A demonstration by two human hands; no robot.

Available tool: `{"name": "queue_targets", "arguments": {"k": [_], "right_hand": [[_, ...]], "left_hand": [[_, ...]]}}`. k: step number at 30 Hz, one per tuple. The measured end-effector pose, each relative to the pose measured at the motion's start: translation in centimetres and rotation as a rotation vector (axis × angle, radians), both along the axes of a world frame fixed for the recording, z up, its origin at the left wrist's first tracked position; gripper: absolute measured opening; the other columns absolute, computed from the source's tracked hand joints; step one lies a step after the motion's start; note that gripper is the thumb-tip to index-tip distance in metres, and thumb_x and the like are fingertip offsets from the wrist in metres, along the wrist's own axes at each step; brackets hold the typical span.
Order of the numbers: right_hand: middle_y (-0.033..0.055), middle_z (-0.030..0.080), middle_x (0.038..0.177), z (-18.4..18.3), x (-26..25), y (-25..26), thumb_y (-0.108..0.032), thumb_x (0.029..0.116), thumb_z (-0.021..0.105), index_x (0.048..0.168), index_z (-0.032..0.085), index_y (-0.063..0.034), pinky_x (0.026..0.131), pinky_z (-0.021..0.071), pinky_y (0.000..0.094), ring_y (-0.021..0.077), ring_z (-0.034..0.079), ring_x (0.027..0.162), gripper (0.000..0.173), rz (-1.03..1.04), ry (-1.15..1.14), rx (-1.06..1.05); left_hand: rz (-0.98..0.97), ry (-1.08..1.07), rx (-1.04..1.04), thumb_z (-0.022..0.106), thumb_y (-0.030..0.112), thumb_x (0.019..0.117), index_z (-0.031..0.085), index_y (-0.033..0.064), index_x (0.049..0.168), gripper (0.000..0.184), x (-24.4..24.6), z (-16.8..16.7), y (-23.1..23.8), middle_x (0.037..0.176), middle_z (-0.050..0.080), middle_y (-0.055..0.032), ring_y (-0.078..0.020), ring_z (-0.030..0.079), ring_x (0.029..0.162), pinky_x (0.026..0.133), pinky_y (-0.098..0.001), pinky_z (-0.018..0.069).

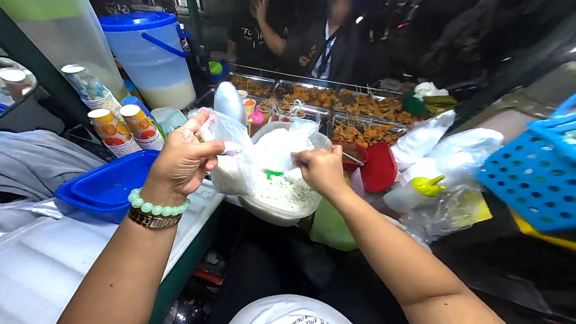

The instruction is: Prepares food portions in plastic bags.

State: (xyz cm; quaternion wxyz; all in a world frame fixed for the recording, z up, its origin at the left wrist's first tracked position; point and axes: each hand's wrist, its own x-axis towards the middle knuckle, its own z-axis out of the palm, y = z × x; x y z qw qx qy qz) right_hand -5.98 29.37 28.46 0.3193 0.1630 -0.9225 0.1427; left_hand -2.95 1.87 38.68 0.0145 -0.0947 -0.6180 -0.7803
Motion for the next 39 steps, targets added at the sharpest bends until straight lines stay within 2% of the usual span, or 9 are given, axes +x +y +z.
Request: {"name": "queue_targets", "arguments": {"k": [7, 15, 19, 24, 26, 32, 35, 37, 39], "right_hand": [[0.0052, 0.072, 0.072, -6.5, 2.7, 0.5, -0.016, 0.0938, 0.067, 0.103, 0.082, -0.0160, 0.087, 0.0468, 0.0569, 0.0249, 0.068, 0.068, 0.018, 0.179, 0.061, 0.047], [0.0083, 0.078, 0.103, -1.7, 4.2, 2.1, -0.027, 0.1022, 0.062, 0.120, 0.077, -0.0130, 0.110, 0.0294, 0.0618, 0.0254, 0.070, 0.099, 0.027, 0.104, -0.688, -0.113], [0.0095, 0.075, 0.097, 0.1, 2.2, 4.2, -0.030, 0.1012, 0.066, 0.119, 0.076, -0.0137, 0.095, 0.0449, 0.0589, 0.0249, 0.068, 0.089, 0.026, -0.022, -0.882, -0.285], [0.0108, 0.074, 0.090, 5.3, 2.4, 3.4, -0.025, 0.1017, 0.066, 0.117, 0.076, -0.0108, 0.081, 0.0478, 0.0638, 0.0290, 0.067, 0.078, 0.024, -0.037, -0.472, -0.495], [0.0084, 0.076, 0.094, 7.4, 2.8, 1.1, -0.023, 0.1013, 0.065, 0.118, 0.075, -0.0109, 0.088, 0.0452, 0.0647, 0.0257, 0.070, 0.083, 0.023, 0.017, -0.245, -0.481], [0.0043, 0.074, 0.080, 7.7, 0.8, -4.3, -0.020, 0.0962, 0.069, 0.109, 0.081, -0.0161, 0.085, 0.0406, 0.0516, 0.0237, 0.067, 0.074, 0.017, -0.060, 0.499, -0.136], [0.0161, 0.076, 0.100, 6.2, -0.9, -2.4, -0.016, 0.0977, 0.067, 0.123, 0.076, -0.0138, 0.091, 0.0425, 0.0623, 0.0379, 0.070, 0.093, 0.027, -0.108, 0.280, -0.060], [0.0307, 0.054, 0.142, 5.5, -0.6, -2.0, -0.003, 0.0890, 0.073, 0.144, 0.061, -0.0175, 0.100, 0.0362, 0.0762, 0.0560, 0.050, 0.128, 0.058, 0.107, 0.032, -0.065], [0.0289, 0.041, 0.155, 5.5, -0.6, -3.1, 0.002, 0.0746, 0.081, 0.138, 0.067, -0.0273, 0.101, 0.0396, 0.0752, 0.0557, 0.041, 0.137, 0.071, 0.358, -0.018, -0.033]], "left_hand": [[0.013, 0.003, 0.000, 0.051, -0.020, 0.0876, 0.037, 0.0058, 0.150, 0.069, 0.3, 0.0, 0.2, 0.129, 0.061, -0.0035, 0.0047, 0.051, 0.054, 0.043, -0.0085, 0.0417], [0.031, 0.003, 0.015, 0.050, -0.021, 0.0877, 0.040, 0.0060, 0.147, 0.066, 0.3, -0.1, 0.8, 0.126, 0.063, -0.0028, 0.0043, 0.054, 0.055, 0.044, -0.0086, 0.0437], [0.024, 0.017, 0.015, 0.050, -0.021, 0.0885, 0.043, 0.0075, 0.146, 0.064, 0.5, -0.6, 0.8, 0.129, 0.063, -0.0022, 0.0044, 0.053, 0.055, 0.044, -0.0085, 0.0433], [-0.001, 0.030, 0.012, 0.050, -0.021, 0.0890, 0.043, 0.0100, 0.148, 0.067, 0.9, -0.9, 0.7, 0.130, 0.061, -0.0028, 0.0040, 0.051, 0.053, 0.044, -0.0087, 0.0429], [-0.016, 0.034, 0.016, 0.050, -0.021, 0.0889, 0.043, 0.0098, 0.148, 0.067, 0.9, -1.0, 0.7, 0.131, 0.061, -0.0030, 0.0042, 0.051, 0.053, 0.044, -0.0089, 0.0433], [-0.018, 0.018, -0.033, 0.052, -0.019, 0.0896, 0.039, 0.0098, 0.151, 0.069, 1.1, -0.6, 0.3, 0.130, 0.060, -0.0031, 0.0046, 0.049, 0.052, 0.044, -0.0085, 0.0424], [0.012, 0.007, -0.057, 0.051, -0.020, 0.0886, 0.040, 0.0094, 0.151, 0.069, 1.2, -0.5, 0.3, 0.134, 0.059, -0.0034, 0.0045, 0.046, 0.051, 0.042, -0.0092, 0.0394], [-0.005, 0.008, -0.044, 0.052, -0.021, 0.0874, 0.040, 0.0098, 0.152, 0.072, 1.3, -0.5, 0.7, 0.136, 0.059, -0.0044, 0.0040, 0.045, 0.050, 0.041, -0.0096, 0.0393], [-0.048, 0.024, -0.040, 0.053, -0.021, 0.0859, 0.041, 0.0105, 0.152, 0.074, 1.1, -0.5, 1.1, 0.135, 0.059, -0.0043, 0.0035, 0.046, 0.050, 0.041, -0.0101, 0.0401]]}}
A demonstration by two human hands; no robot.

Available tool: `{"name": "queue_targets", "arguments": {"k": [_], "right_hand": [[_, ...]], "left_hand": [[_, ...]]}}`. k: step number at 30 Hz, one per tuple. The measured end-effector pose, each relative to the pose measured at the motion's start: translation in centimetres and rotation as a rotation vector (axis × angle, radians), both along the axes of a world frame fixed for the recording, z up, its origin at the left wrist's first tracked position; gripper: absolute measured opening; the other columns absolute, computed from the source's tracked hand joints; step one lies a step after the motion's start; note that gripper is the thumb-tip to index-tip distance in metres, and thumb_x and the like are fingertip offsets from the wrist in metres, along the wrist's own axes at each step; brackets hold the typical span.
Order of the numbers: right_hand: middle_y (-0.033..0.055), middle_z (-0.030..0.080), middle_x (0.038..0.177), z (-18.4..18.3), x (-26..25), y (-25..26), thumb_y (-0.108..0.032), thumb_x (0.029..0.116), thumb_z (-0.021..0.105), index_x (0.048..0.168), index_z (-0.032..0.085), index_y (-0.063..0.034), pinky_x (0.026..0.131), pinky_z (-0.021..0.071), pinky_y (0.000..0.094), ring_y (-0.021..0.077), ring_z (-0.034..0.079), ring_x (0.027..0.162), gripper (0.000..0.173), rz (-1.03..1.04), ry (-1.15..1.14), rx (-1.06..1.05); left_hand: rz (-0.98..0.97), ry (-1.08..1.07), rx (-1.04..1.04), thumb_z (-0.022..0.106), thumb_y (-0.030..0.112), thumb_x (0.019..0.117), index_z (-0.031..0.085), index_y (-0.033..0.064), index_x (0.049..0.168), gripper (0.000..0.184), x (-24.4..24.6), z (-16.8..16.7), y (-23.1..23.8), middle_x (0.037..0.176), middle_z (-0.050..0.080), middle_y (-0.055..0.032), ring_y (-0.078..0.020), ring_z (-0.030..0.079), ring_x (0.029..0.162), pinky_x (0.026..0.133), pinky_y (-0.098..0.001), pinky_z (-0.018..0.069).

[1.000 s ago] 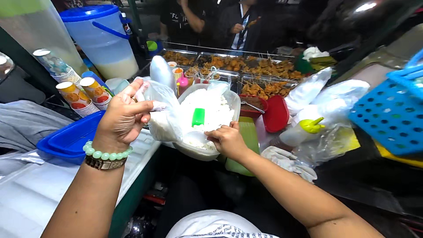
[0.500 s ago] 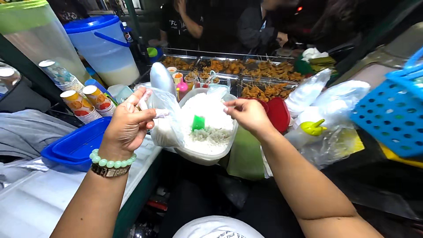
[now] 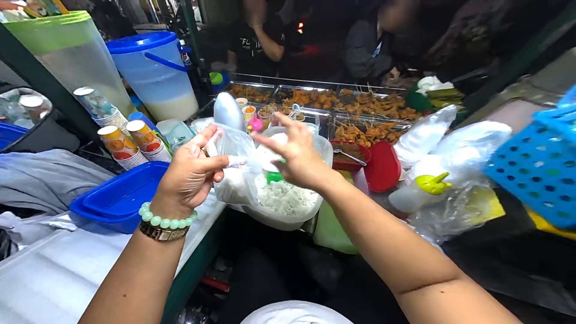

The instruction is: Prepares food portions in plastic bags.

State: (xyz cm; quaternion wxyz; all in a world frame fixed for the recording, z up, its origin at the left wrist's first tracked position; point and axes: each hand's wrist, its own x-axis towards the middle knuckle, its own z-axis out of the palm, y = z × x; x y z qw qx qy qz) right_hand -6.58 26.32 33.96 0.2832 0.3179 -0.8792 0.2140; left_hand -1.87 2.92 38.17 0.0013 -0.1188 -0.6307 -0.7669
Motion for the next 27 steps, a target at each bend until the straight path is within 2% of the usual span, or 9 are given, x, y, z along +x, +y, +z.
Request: {"name": "queue_targets", "arguments": {"k": [3, 5, 9, 13, 17, 19, 21, 24, 27], "right_hand": [[0.0216, 0.065, 0.128, 1.8, -0.8, -0.9, -0.012, 0.0866, 0.079, 0.103, 0.079, -0.0112, 0.093, 0.0482, 0.0636, 0.0452, 0.059, 0.120, 0.016, 0.150, -0.123, 0.269], [0.0192, 0.072, 0.100, 4.4, -1.6, 0.2, -0.016, 0.0973, 0.069, 0.095, 0.076, -0.0006, 0.086, 0.0534, 0.0602, 0.0388, 0.070, 0.100, 0.017, 0.148, -0.236, 0.398], [0.0120, 0.071, 0.087, 7.5, -0.1, 1.2, -0.014, 0.0982, 0.068, 0.092, 0.075, 0.0008, 0.077, 0.0530, 0.0376, 0.0195, 0.066, 0.080, 0.018, 0.218, -0.267, 0.135], [0.0123, 0.068, 0.118, 6.0, 1.6, -1.7, -0.010, 0.0865, 0.078, 0.130, 0.062, 0.0042, 0.089, 0.0567, 0.0282, 0.0103, 0.067, 0.100, 0.049, 0.423, -0.527, -0.418], [0.0043, 0.068, 0.081, 5.1, 3.1, -4.1, -0.016, 0.0869, 0.080, 0.094, 0.072, 0.0004, 0.070, 0.0503, 0.0296, 0.0071, 0.061, 0.073, 0.019, 0.369, -0.448, -0.318], [-0.0007, 0.068, 0.078, 6.5, 3.9, -3.6, -0.018, 0.0927, 0.076, 0.089, 0.075, -0.0050, 0.067, 0.0487, 0.0265, 0.0026, 0.059, 0.070, 0.014, 0.285, -0.467, -0.383], [-0.0037, 0.070, 0.074, 7.5, 4.9, -3.4, -0.019, 0.0905, 0.079, 0.087, 0.076, -0.0087, 0.062, 0.0507, 0.0225, -0.0009, 0.061, 0.065, 0.011, 0.266, -0.481, -0.467], [0.0009, 0.059, 0.062, 7.0, 7.2, -4.4, -0.014, 0.0862, 0.080, 0.071, 0.066, -0.0040, 0.050, 0.0421, 0.0243, 0.0050, 0.053, 0.055, 0.023, 0.390, -0.250, -0.353], [0.0002, 0.054, 0.059, 6.5, 8.1, -3.3, -0.015, 0.0867, 0.079, 0.064, 0.062, -0.0063, 0.044, 0.0366, 0.0211, 0.0047, 0.048, 0.051, 0.030, 0.440, -0.186, -0.293]], "left_hand": [[0.075, 0.043, -0.167, 0.056, -0.019, 0.0873, 0.051, 0.0052, 0.145, 0.063, -0.3, 0.3, -0.3, 0.128, 0.066, -0.0055, 0.0023, 0.046, 0.048, 0.039, -0.0118, 0.0390], [0.268, 0.163, -0.543, 0.058, -0.012, 0.0886, 0.067, 0.0042, 0.130, 0.046, -1.2, 0.7, -1.4, 0.115, 0.074, -0.0050, -0.0009, 0.057, 0.055, 0.048, -0.0180, 0.0475], [0.405, 0.227, -0.871, 0.054, -0.004, 0.0942, 0.075, 0.0097, 0.122, 0.037, -1.3, 2.3, -1.9, 0.109, 0.076, -0.0076, -0.0070, 0.066, 0.066, 0.061, -0.0302, 0.0550], [0.219, 0.329, -0.662, 0.054, -0.007, 0.0915, 0.074, 0.0059, 0.119, 0.036, 0.0, 4.4, 1.1, 0.100, 0.076, 0.0007, 0.0018, 0.060, 0.060, 0.052, -0.0170, 0.0478], [0.157, 0.622, -0.570, 0.060, -0.007, 0.0863, 0.071, 0.0019, 0.122, 0.039, 0.5, 4.0, 2.2, 0.092, 0.075, 0.0044, 0.0055, 0.062, 0.067, 0.059, -0.0130, 0.0512], [0.048, 0.688, -0.405, 0.061, 0.006, 0.0896, 0.047, -0.0017, 0.145, 0.058, 0.5, 2.4, 0.5, 0.119, 0.066, 0.0007, -0.0039, 0.066, 0.094, 0.077, -0.0205, 0.0578], [-0.111, 0.560, -0.308, 0.072, 0.030, 0.0902, 0.030, 0.0179, 0.157, 0.079, 2.2, -0.5, -0.1, 0.137, 0.056, 0.0078, -0.0041, 0.062, 0.108, 0.084, -0.0206, 0.0555], [-0.411, 0.225, -0.122, 0.084, 0.008, 0.0780, 0.073, 0.0217, 0.110, 0.037, 5.1, -5.4, 3.6, 0.103, 0.076, 0.0115, -0.0005, 0.071, 0.095, 0.086, -0.0222, 0.0599], [-0.621, 0.112, -0.117, 0.070, 0.004, 0.0908, 0.073, 0.0066, 0.104, 0.014, 5.7, -8.8, 7.4, 0.093, 0.073, 0.0075, -0.0005, 0.067, 0.084, 0.079, -0.0199, 0.0570]]}}
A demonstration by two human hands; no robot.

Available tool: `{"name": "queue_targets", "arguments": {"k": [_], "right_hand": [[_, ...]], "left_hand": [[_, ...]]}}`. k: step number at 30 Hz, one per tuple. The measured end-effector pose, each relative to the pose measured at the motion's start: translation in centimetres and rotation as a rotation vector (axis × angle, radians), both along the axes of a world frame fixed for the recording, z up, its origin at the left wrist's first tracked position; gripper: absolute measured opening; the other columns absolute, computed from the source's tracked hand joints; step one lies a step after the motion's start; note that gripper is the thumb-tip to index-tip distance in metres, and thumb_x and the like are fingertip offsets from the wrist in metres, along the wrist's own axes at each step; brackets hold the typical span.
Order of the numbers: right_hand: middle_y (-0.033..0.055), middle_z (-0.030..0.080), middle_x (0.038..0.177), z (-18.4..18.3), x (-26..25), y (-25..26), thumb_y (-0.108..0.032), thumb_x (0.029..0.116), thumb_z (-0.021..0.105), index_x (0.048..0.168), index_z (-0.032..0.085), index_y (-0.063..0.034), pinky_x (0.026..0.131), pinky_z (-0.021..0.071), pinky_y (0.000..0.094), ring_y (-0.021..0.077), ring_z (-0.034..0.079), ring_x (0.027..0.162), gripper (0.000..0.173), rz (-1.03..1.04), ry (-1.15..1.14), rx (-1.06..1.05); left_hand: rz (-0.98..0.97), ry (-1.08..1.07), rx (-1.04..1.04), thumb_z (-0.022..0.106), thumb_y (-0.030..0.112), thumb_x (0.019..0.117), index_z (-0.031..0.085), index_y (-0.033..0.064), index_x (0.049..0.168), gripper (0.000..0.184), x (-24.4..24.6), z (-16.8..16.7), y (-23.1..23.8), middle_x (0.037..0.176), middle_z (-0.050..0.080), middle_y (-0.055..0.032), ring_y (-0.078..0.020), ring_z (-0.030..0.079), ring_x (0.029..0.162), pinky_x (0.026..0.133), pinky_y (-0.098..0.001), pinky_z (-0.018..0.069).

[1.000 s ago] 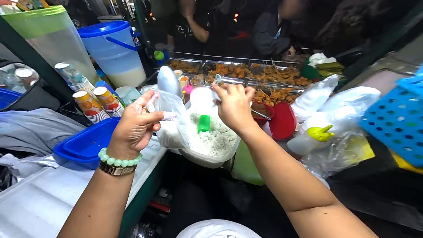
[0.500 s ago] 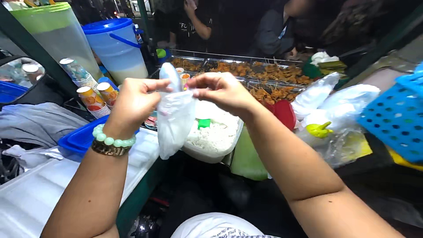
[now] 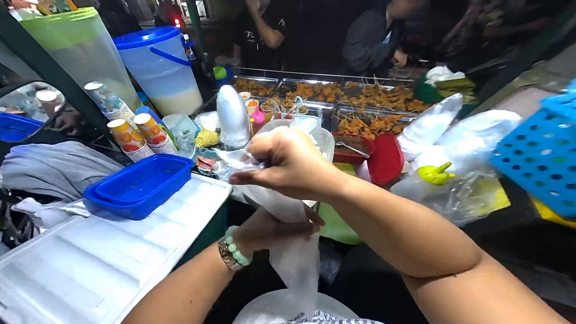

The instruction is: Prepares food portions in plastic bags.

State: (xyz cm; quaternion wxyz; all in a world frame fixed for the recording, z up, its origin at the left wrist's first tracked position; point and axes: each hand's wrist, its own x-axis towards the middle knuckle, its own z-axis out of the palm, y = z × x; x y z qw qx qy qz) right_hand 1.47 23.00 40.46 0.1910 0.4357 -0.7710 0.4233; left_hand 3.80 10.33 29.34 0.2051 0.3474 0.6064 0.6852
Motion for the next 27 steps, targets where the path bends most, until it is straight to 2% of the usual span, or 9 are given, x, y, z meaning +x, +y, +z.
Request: {"name": "queue_targets", "arguments": {"k": [4, 7, 8, 11, 13, 16, 20, 24, 27], "right_hand": [[-0.0003, 0.066, 0.070, -1.9, -0.7, 5.1, -0.007, 0.0841, 0.079, 0.082, 0.072, -0.0063, 0.048, 0.0443, 0.0174, 0.0026, 0.056, 0.056, 0.008, -0.030, -0.337, -0.345], [-0.0050, 0.064, 0.106, -5.6, -1.0, 8.8, -0.016, 0.0848, 0.079, 0.131, 0.061, -0.0129, 0.072, 0.0563, 0.0203, 0.0016, 0.061, 0.084, 0.050, 0.084, -0.593, -0.489], [-0.0062, 0.064, 0.107, -6.9, -0.4, 9.0, -0.013, 0.0804, 0.080, 0.134, 0.056, -0.0123, 0.076, 0.0561, 0.0221, 0.0012, 0.062, 0.088, 0.058, 0.085, -0.702, -0.434], [-0.0017, 0.073, 0.087, -9.0, 2.5, 6.7, -0.001, 0.0845, 0.078, 0.111, 0.069, -0.0028, 0.066, 0.0592, 0.0227, 0.0030, 0.068, 0.071, 0.028, 0.052, -1.023, -0.342], [-0.0048, 0.071, 0.086, -9.3, 2.7, 6.8, 0.004, 0.0858, 0.069, 0.103, 0.065, -0.0061, 0.071, 0.0566, 0.0217, 0.0012, 0.066, 0.076, 0.021, -0.007, -1.030, -0.501], [-0.0027, 0.069, 0.079, -9.3, 2.6, 8.3, 0.001, 0.0978, 0.061, 0.097, 0.067, -0.0054, 0.060, 0.0503, 0.0179, 0.0014, 0.060, 0.064, 0.009, -0.029, -1.110, -0.846], [-0.0054, 0.069, 0.079, -9.7, 6.9, 7.9, -0.007, 0.0962, 0.062, 0.097, 0.070, -0.0133, 0.060, 0.0500, 0.0141, -0.0022, 0.059, 0.063, 0.010, 0.243, -0.902, -1.124], [-0.0098, 0.069, 0.085, -10.2, 10.4, 5.2, -0.031, 0.0966, 0.069, 0.110, 0.072, -0.0173, 0.069, 0.0520, 0.0143, -0.0015, 0.064, 0.073, 0.019, 0.877, -0.861, -1.103], [-0.0134, 0.073, 0.091, -11.1, 9.4, 4.4, -0.043, 0.0958, 0.068, 0.111, 0.077, -0.0240, 0.066, 0.0515, 0.0109, -0.0056, 0.065, 0.075, 0.026, 0.887, -0.968, -1.023]], "left_hand": [[0.195, -0.237, -0.092, 0.068, 0.001, 0.0896, 0.072, 0.0086, 0.092, 0.009, 0.8, 0.8, 1.3, 0.076, 0.070, 0.0052, -0.0010, 0.063, 0.063, 0.061, -0.0190, 0.0549], [0.231, -0.235, -0.112, 0.050, 0.012, 0.1055, 0.068, 0.0075, 0.090, 0.024, 0.8, 1.3, 1.4, 0.067, 0.064, 0.0061, -0.0006, 0.054, 0.054, 0.054, -0.0183, 0.0494], [0.237, -0.224, -0.147, 0.048, 0.013, 0.1066, 0.067, 0.0088, 0.089, 0.026, 0.8, 1.1, 1.7, 0.068, 0.063, 0.0072, -0.0001, 0.054, 0.054, 0.054, -0.0176, 0.0492], [0.170, -0.152, -0.221, 0.053, 0.008, 0.1003, 0.068, 0.0104, 0.097, 0.015, 1.0, -0.7, 1.9, 0.076, 0.066, 0.0094, 0.0005, 0.060, 0.064, 0.062, -0.0174, 0.0531], [0.161, -0.175, -0.205, 0.064, 0.010, 0.0949, 0.071, 0.0094, 0.101, 0.009, 0.6, -0.9, 1.3, 0.083, 0.071, 0.0063, -0.0022, 0.066, 0.073, 0.069, -0.0212, 0.0572], [0.252, -0.095, -0.174, 0.064, 0.008, 0.0878, 0.073, 0.0130, 0.084, 0.011, -1.6, 0.6, -0.1, 0.094, 0.068, 0.0044, -0.0043, 0.065, 0.088, 0.080, -0.0233, 0.0557], [0.435, 0.320, -0.230, 0.068, 0.010, 0.0883, 0.074, 0.0134, 0.082, 0.010, -2.3, 5.9, 1.8, 0.078, 0.068, 0.0106, 0.0023, 0.062, 0.071, 0.066, -0.0177, 0.0528], [0.122, 0.459, 0.171, 0.064, -0.010, 0.0892, 0.073, -0.0086, 0.096, 0.011, -0.7, 10.0, 4.7, 0.088, 0.075, -0.0043, -0.0026, 0.070, 0.081, 0.077, -0.0205, 0.0591], [-0.242, 0.423, 0.227, 0.059, -0.015, 0.0900, 0.068, -0.0131, 0.101, 0.015, -0.2, 12.1, 4.2, 0.093, 0.073, -0.0104, -0.0047, 0.068, 0.087, 0.081, -0.0208, 0.0552]]}}
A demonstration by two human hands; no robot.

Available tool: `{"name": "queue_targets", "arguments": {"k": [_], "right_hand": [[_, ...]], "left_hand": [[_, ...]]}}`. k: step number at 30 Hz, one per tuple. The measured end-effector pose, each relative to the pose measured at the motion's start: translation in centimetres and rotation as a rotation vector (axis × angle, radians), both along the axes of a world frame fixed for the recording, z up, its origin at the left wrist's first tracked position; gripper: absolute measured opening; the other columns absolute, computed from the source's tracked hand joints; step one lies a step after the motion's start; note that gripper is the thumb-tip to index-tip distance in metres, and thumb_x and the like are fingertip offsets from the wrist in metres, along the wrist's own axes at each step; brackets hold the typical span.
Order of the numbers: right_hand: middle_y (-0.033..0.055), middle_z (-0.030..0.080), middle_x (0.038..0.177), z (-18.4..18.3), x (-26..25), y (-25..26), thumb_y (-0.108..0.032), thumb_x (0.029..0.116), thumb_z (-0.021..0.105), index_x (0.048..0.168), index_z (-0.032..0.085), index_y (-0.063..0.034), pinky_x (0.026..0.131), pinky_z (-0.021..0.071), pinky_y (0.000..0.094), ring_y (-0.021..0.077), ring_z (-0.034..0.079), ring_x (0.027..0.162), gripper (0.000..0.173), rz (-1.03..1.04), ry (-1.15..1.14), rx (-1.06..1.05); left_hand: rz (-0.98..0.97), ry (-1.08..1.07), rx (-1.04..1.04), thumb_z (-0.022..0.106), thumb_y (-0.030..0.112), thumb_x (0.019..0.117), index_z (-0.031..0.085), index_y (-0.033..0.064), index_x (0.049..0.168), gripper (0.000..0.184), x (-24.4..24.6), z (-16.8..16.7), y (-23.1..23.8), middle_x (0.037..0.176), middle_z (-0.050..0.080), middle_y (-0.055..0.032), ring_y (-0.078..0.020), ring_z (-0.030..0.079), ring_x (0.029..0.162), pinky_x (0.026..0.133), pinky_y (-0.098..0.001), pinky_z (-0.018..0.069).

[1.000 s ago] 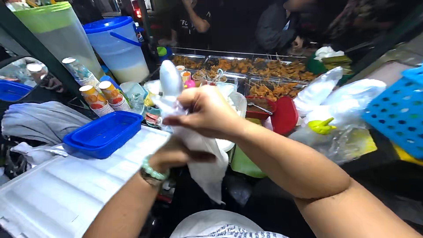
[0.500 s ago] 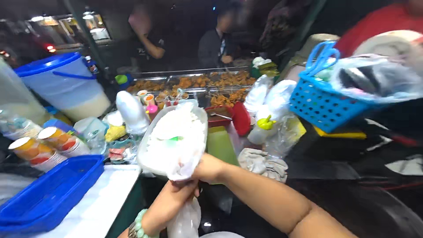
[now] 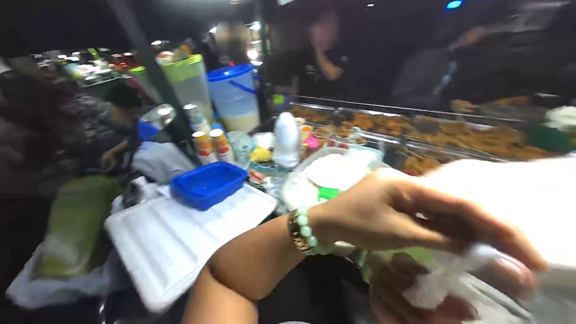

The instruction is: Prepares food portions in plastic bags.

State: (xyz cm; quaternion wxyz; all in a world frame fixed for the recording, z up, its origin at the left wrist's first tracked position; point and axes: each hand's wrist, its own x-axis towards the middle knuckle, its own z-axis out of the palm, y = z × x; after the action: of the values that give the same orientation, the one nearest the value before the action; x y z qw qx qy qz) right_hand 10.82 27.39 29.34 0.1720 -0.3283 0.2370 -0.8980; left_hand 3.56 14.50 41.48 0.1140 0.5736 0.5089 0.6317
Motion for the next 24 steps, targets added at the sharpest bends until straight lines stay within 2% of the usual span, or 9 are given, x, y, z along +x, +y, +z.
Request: {"name": "queue_targets", "arguments": {"k": [3, 5, 8, 10, 12, 15, 17, 20, 24], "right_hand": [[-0.0130, 0.075, 0.093, -1.9, -5.8, 2.5, -0.033, 0.0960, 0.068, 0.107, 0.079, -0.0247, 0.071, 0.0529, 0.0088, -0.0071, 0.067, 0.078, 0.017, -0.226, 0.092, 0.124], [-0.0163, 0.074, 0.093, -3.1, -9.4, 6.1, -0.030, 0.0975, 0.067, 0.104, 0.076, -0.0317, 0.070, 0.0539, 0.0099, -0.0076, 0.066, 0.079, 0.012, -0.410, 0.245, 0.369], [-0.0199, 0.074, 0.095, -2.1, -7.9, 7.5, -0.020, 0.0938, 0.072, 0.101, 0.078, -0.0366, 0.067, 0.0571, 0.0140, -0.0060, 0.067, 0.077, 0.019, -0.614, 0.387, 0.663], [-0.0158, 0.074, 0.098, -1.9, -6.4, 6.6, -0.013, 0.0932, 0.072, 0.101, 0.076, -0.0235, 0.077, 0.0576, 0.0140, -0.0063, 0.067, 0.087, 0.014, -0.779, 0.598, 0.796], [-0.0019, 0.071, 0.093, -1.9, -5.4, 4.1, -0.007, 0.0907, 0.069, 0.094, 0.072, -0.0052, 0.082, 0.0539, 0.0113, -0.0044, 0.065, 0.090, 0.005, -0.989, 0.757, 0.858], [0.0103, 0.067, 0.085, -2.4, -4.3, 0.1, -0.008, 0.0939, 0.063, 0.092, 0.068, -0.0031, 0.083, 0.0516, 0.0176, 0.0115, 0.064, 0.087, 0.007, -1.212, 0.980, 0.949], [0.0122, 0.065, 0.082, -3.8, -4.2, -0.9, -0.007, 0.0965, 0.060, 0.091, 0.069, -0.0054, 0.078, 0.0533, 0.0252, 0.0196, 0.064, 0.082, 0.010, -1.275, 1.108, 0.970], [0.0138, 0.065, 0.089, -4.8, -3.7, 0.1, -0.008, 0.0943, 0.062, 0.090, 0.065, -0.0049, 0.085, 0.0525, 0.0190, 0.0173, 0.064, 0.090, 0.006, -1.239, 1.072, 1.038], [0.0251, 0.063, 0.092, -4.6, -2.9, 0.2, -0.007, 0.0942, 0.065, 0.107, 0.062, 0.0111, 0.075, 0.0539, 0.0266, 0.0242, 0.063, 0.080, 0.022, -1.206, 0.885, 1.083]], "left_hand": [[0.013, 0.050, -0.278, 0.058, -0.012, 0.0920, 0.069, -0.0113, 0.098, 0.013, -1.5, 0.0, -1.2, 0.084, 0.069, -0.0070, 0.0011, 0.059, 0.073, 0.069, -0.0160, 0.0488], [0.135, 0.059, -0.511, 0.060, -0.007, 0.0944, 0.070, -0.0083, 0.092, 0.010, -1.7, -0.9, -1.7, 0.076, 0.064, -0.0037, 0.0014, 0.054, 0.064, 0.061, -0.0162, 0.0453], [0.299, -0.022, -0.703, 0.062, -0.002, 0.0957, 0.072, -0.0068, 0.092, 0.011, -1.0, -3.7, -3.0, 0.075, 0.067, -0.0065, -0.0028, 0.057, 0.062, 0.061, -0.0209, 0.0480], [0.463, -0.134, -0.657, 0.061, -0.001, 0.0974, 0.072, -0.0072, 0.101, 0.013, -0.7, -6.2, -4.3, 0.080, 0.069, -0.0089, -0.0055, 0.060, 0.066, 0.067, -0.0240, 0.0520], [0.674, -0.179, -0.522, 0.060, 0.000, 0.0971, 0.069, -0.0052, 0.119, 0.025, -0.3, -7.9, -5.1, 0.080, 0.071, -0.0083, -0.0049, 0.061, 0.065, 0.066, -0.0236, 0.0524], [0.767, -0.457, -0.257, 0.066, -0.005, 0.0900, 0.046, -0.0068, 0.148, 0.061, 0.6, -9.8, -4.8, 0.075, 0.070, -0.0059, -0.0015, 0.056, 0.058, 0.060, -0.0191, 0.0489], [0.719, -0.828, -0.130, 0.069, -0.007, 0.0874, 0.027, -0.0032, 0.158, 0.082, 1.4, -10.8, -4.8, 0.084, 0.072, -0.0102, -0.0080, 0.066, 0.069, 0.070, -0.0243, 0.0563], [0.630, -1.066, -0.024, 0.064, -0.008, 0.0906, 0.013, -0.0018, 0.158, 0.085, 3.1, -12.3, -4.6, 0.091, 0.070, -0.0076, -0.0104, 0.068, 0.078, 0.081, -0.0283, 0.0570], [0.680, -0.666, -0.049, 0.065, -0.013, 0.0782, 0.023, -0.0085, 0.149, 0.083, 4.2, -13.3, -4.4, 0.084, 0.067, -0.0034, -0.0062, 0.066, 0.074, 0.074, -0.0235, 0.0569]]}}
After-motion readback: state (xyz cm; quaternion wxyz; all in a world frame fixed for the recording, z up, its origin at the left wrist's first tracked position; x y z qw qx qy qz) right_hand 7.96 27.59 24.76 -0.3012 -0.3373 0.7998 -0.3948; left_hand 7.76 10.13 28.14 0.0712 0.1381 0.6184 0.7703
